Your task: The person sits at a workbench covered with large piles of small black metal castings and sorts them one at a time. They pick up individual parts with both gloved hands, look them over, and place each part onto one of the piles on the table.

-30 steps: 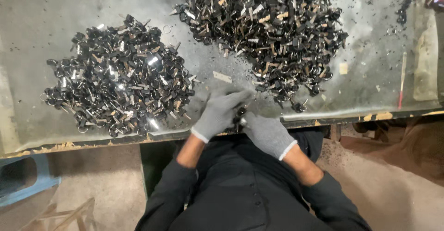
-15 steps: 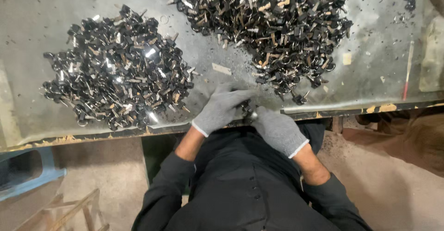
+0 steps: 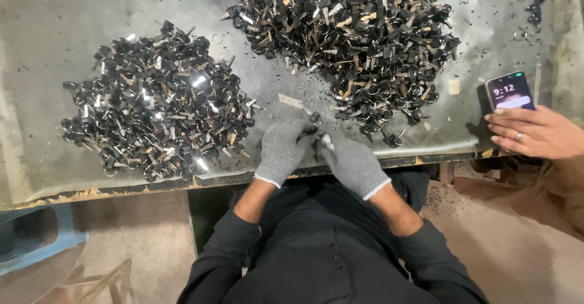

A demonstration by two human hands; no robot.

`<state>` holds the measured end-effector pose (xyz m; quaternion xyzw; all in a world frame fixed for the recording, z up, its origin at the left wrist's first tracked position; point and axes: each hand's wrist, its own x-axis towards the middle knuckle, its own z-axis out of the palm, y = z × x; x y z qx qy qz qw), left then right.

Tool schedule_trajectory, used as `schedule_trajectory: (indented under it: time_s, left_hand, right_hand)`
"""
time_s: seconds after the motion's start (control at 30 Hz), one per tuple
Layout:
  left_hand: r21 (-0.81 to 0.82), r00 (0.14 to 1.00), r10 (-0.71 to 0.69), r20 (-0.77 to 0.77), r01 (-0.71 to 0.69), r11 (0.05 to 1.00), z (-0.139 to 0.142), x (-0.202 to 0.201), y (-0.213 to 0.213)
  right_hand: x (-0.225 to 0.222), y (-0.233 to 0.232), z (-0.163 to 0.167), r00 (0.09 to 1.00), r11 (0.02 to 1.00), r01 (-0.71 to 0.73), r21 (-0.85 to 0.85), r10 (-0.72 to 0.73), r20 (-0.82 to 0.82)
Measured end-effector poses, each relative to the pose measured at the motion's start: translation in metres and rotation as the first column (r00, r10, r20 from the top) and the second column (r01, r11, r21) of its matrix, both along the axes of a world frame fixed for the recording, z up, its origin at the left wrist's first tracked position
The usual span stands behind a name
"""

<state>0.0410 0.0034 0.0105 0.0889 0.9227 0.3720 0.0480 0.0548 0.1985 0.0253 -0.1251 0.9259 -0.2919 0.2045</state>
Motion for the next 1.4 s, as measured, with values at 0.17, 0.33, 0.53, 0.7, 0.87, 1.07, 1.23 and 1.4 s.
schedule_trajectory:
  time_s: [0.17, 0.33, 0.53, 0.7, 0.87, 1.07, 1.23, 1.4]
  left_hand:
    - [-0.065, 0.989, -0.055, -0.138, 0.047, 0.997, -0.012, -0.004, 0.001]
    - [-0.097, 0.979, -0.137, -0.15, 0.123, 0.988, -0.02, -0.006, -0.004]
    - [-0.182, 0.984, -0.135, -0.113, 0.113, 0.977, -0.021, 0.001, 0.004]
    - [-0.055, 0.979, -0.097, -0.179, 0.089, 0.995, -0.021, 0.001, 0.0]
    - [-0.167, 0.963, -0.134, -0.232, 0.096, 0.981, -0.026, 0.008, 0.004]
    - [-0.01, 0.985, -0.02, -0.174, 0.018, 1.0, -0.017, 0.003, 0.0]
    - [-0.012, 0.974, -0.04, -0.222, 0.038, 0.999, -0.013, 0.005, 0.002]
    - [0.058, 0.981, 0.027, -0.193, -0.016, 0.998, -0.012, 0.013, 0.007]
  right_hand:
    - [-0.016, 0.0, -0.014, 0.998, 0.998, -0.057, 0.013, 0.057, -0.024]
    - [-0.018, 0.0, -0.019, 0.999, 0.996, -0.036, -0.086, 0.037, 0.017]
    - [-0.007, -0.019, -0.013, 0.989, 0.951, -0.023, 0.307, 0.065, -0.129]
    - [-0.025, 0.0, -0.006, 0.964, 0.968, -0.173, -0.18, 0.128, -0.234]
    - [-0.01, -0.02, -0.012, 0.971, 0.947, -0.025, 0.32, 0.1, -0.219]
    - [-0.017, -0.011, -0.007, 0.981, 0.996, -0.013, 0.089, 0.03, -0.194]
    - [-0.003, -0.013, -0.004, 0.913, 0.967, -0.1, 0.235, 0.183, -0.366]
    - [-0.016, -0.01, -0.007, 0.995, 0.979, -0.096, 0.177, 0.089, 0.05]
